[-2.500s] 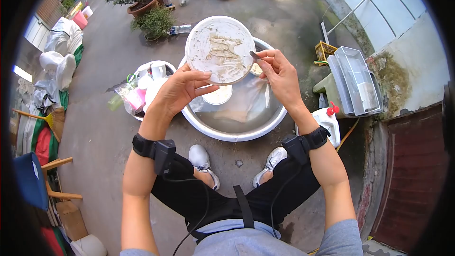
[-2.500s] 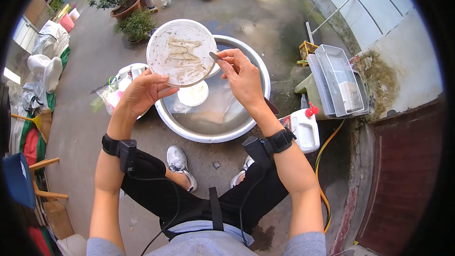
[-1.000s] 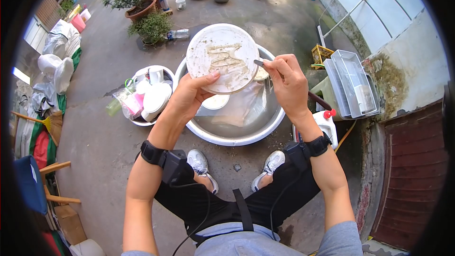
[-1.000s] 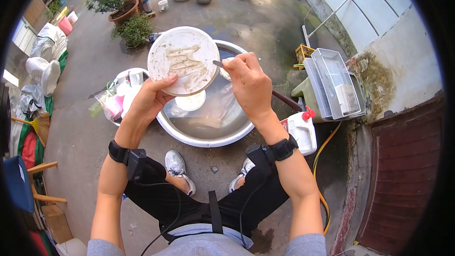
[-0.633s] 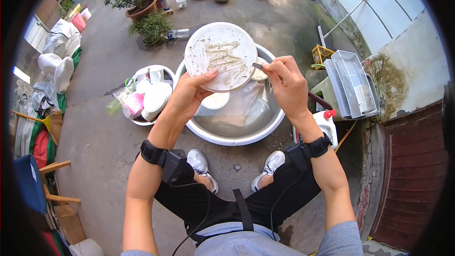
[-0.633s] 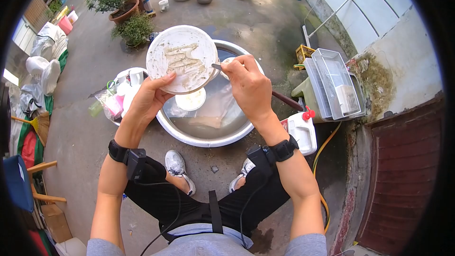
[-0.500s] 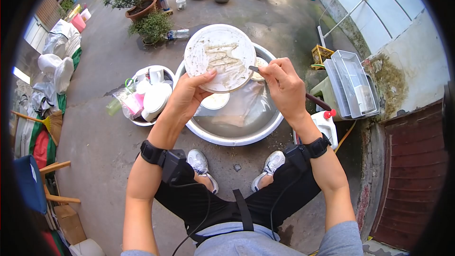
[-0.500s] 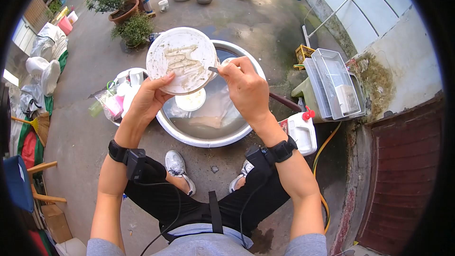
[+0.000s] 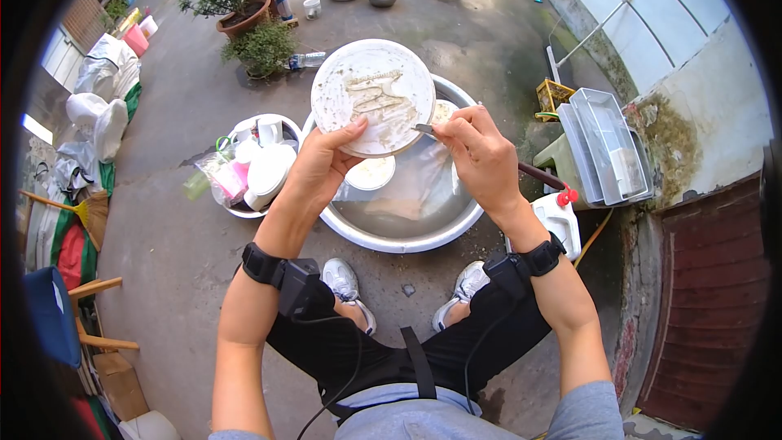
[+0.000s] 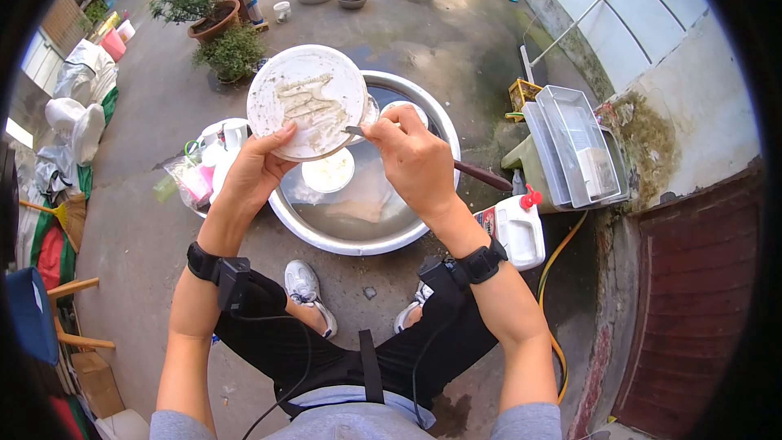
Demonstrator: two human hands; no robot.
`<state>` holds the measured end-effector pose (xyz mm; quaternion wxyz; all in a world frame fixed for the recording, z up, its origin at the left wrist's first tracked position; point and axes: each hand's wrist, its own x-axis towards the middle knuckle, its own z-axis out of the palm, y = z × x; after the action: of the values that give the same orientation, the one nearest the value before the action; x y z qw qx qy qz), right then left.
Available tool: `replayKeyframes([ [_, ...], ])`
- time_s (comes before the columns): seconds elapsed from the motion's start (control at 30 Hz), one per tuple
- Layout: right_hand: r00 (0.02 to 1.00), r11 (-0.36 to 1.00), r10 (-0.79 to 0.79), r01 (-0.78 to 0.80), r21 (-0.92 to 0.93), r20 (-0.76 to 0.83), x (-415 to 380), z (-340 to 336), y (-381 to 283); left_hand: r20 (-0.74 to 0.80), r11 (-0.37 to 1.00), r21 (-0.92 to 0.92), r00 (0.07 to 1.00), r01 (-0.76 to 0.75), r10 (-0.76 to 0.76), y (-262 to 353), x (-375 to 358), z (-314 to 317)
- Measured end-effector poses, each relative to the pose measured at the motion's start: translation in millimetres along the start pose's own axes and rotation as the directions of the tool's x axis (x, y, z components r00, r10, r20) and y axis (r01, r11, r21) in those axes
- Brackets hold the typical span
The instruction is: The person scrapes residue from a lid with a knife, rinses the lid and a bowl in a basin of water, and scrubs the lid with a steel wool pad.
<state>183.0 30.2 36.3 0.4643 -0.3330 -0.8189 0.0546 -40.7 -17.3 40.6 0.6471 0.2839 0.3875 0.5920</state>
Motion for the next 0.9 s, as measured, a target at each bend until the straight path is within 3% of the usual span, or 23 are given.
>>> replayKeyframes([
  [0.17, 0.991, 0.991, 0.095, -0.103, -0.085, -0.098, 5.4, 0.2, 5.4, 0.042, 0.999, 0.023, 0.998, 0.040, -0.041, -3.6, -2.4, 8.3],
  [0.47, 0.999, 0.999, 0.005, -0.007, -0.034, -0.049, 4.4, 3.0, 1.7, 0.039, 1.000, 0.006, 0.999, 0.025, -0.025, -6.2, -3.1, 9.7],
  [0.57, 0.993, 0.990, 0.080, -0.089, -0.111, -0.089, 8.4, 0.1, 5.6, 0.038, 0.999, 0.022, 0.998, 0.039, -0.040, -6.0, -2.9, 12.3],
  [0.7, 0.996, 0.992, 0.062, -0.069, -0.105, -0.064, 3.0, 4.0, 2.4, 0.008, 0.998, 0.040, 0.999, 0.044, -0.044, -6.0, -3.8, 11.2],
  [0.77, 1.000, 1.000, -0.009, 0.009, -0.006, -0.003, -0.4, 8.6, -3.8, 0.005, 0.999, 0.028, 1.000, 0.021, -0.021, -5.9, -2.8, 10.1],
  [0.9, 0.999, 1.000, 0.013, -0.013, -0.003, -0.040, 4.3, 5.0, 2.2, 0.001, 0.999, 0.037, 1.000, 0.015, -0.016, -5.3, -2.3, 9.2],
])
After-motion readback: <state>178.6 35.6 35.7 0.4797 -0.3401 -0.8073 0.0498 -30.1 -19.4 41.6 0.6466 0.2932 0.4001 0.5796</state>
